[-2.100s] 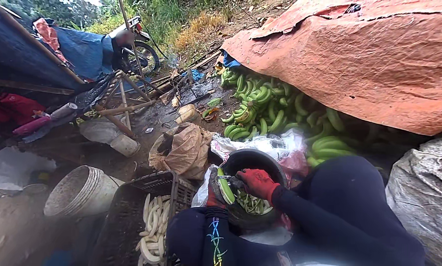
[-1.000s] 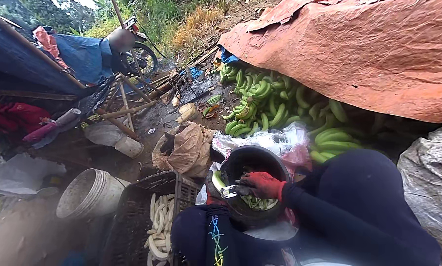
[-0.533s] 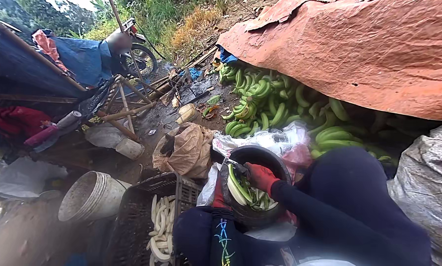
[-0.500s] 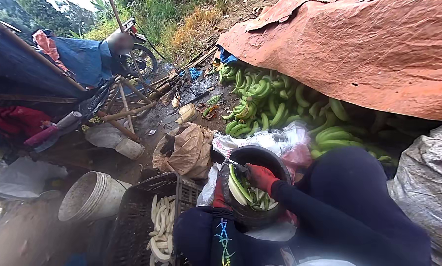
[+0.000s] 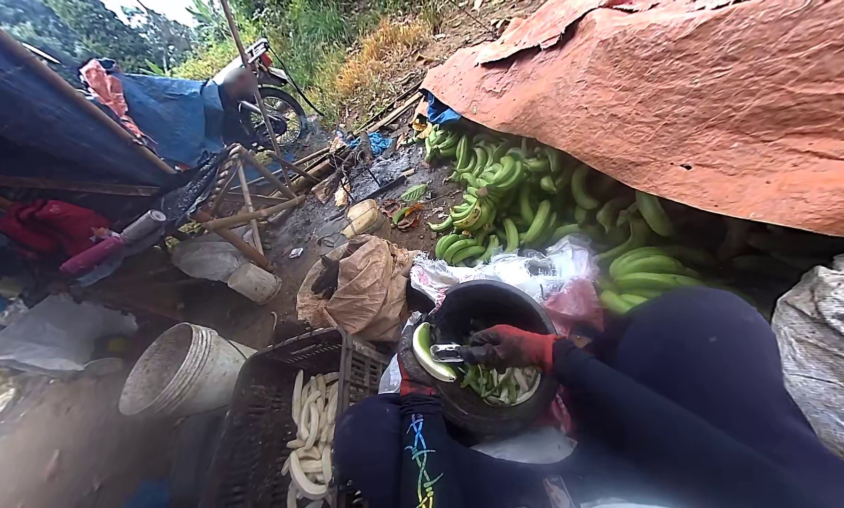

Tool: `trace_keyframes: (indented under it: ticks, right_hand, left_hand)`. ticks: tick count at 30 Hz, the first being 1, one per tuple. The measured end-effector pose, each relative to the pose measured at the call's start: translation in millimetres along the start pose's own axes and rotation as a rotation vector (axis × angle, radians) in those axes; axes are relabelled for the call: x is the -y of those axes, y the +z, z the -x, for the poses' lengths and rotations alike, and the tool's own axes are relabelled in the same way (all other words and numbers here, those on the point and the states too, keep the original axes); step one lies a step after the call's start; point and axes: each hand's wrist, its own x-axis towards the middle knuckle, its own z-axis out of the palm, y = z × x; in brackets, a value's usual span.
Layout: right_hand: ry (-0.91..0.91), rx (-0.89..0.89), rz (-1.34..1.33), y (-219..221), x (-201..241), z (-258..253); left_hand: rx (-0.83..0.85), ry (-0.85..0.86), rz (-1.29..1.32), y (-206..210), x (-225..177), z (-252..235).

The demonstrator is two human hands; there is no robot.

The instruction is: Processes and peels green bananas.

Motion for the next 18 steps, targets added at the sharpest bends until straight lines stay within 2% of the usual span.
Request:
trace_keyframes:
  ticks: [2,6,8,10,13,15,18]
  right_hand:
    - [-0.033,0.109,-0.086,4.2,7.2,3.2]
    - [0.021,0.102,0.231,6.6,28.0,4.1]
    - [0.067,0.043,0.397,12.4,33.6,0.7]
    - [0.157,-0.056,0.489,19.4,36.8,-3.9]
    - [0.356,-0.211,0.478,24.4,45.1,-9.9]
    - [0.461,-0.283,0.431,24.9,48.9,-13.4]
    - [0.562,-0.334,0.362,26.4,47.4,-15.8]
  left_hand:
    - [-0.233,-0.088,0.034,31.3,-9.4,1.8]
    - [-0.283,-0.099,-0.161,30.2,-7.4,8.8]
    - [-0.236,-0.094,-0.160,18.6,0.0,5.3]
    - [-0.165,-0.080,-0.082,33.6,-1.9,-0.4]
    - [-0.097,-0.101,-0.167,67.0,-10.1,1.9]
    - [0.021,-0.130,-0.159,56.0,0.7,-0.4]
    - [-0.003,-0.251,-0.147,54.9,6.4,-0.6]
